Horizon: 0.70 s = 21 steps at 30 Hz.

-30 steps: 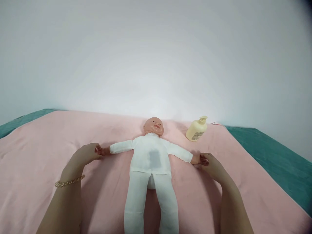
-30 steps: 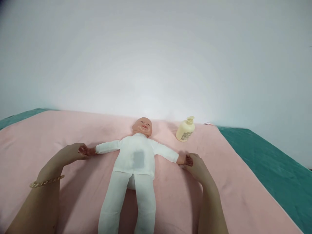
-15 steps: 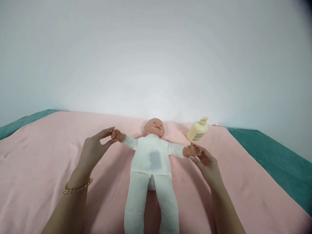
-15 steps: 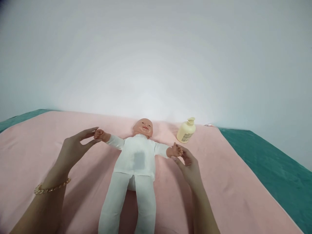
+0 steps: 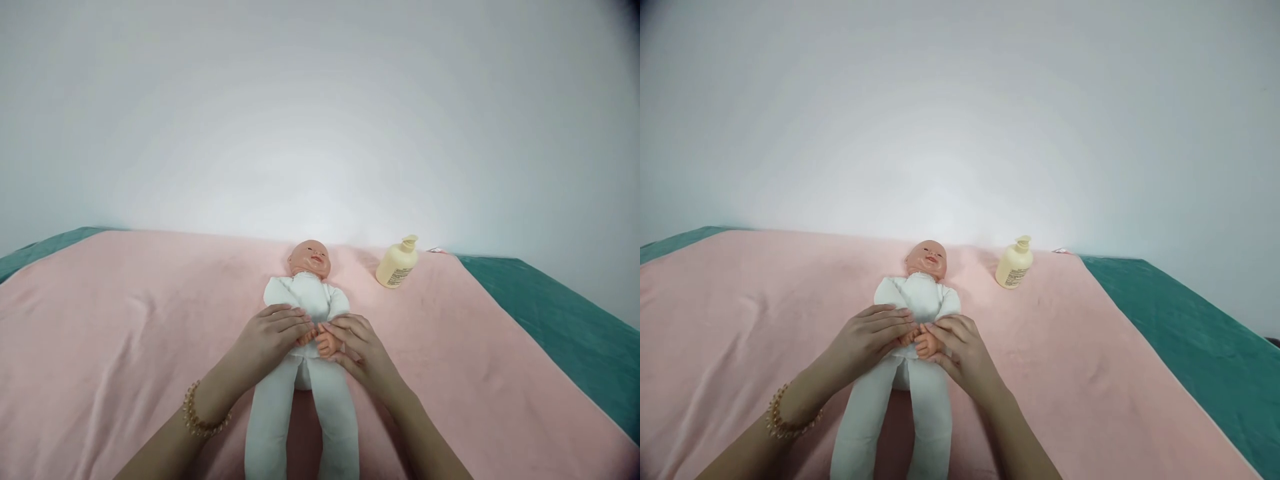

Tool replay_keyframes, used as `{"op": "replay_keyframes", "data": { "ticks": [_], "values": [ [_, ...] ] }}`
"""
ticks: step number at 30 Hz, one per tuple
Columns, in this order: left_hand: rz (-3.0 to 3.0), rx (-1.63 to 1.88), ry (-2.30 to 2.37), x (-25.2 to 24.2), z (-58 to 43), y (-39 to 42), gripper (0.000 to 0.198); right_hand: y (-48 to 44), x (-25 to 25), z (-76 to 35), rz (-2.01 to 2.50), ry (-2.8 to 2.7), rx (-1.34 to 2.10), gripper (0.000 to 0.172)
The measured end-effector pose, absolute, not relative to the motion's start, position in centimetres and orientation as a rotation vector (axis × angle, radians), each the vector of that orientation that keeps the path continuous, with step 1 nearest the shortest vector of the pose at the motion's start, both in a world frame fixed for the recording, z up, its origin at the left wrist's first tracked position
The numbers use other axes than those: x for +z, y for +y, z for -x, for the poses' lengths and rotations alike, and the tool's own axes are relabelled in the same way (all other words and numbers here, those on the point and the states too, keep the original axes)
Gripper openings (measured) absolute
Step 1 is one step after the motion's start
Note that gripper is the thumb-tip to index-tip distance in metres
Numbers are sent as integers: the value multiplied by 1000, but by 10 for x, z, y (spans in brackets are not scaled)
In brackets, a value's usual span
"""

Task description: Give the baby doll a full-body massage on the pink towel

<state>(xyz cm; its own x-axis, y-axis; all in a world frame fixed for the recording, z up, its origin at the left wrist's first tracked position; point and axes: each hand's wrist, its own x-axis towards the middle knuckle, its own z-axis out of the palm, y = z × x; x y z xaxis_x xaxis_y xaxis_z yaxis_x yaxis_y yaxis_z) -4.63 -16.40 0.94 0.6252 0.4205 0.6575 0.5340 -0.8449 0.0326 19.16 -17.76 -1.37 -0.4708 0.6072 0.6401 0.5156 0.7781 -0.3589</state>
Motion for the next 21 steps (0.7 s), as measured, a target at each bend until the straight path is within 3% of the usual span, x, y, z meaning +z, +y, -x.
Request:
{"op": "replay_keyframes", "data": {
  "ticks": [21],
  "values": [
    [2611,-1129,-810,15,48,-166,21,-177,-13,-192,843,-2132,-120,41]
  ]
}}
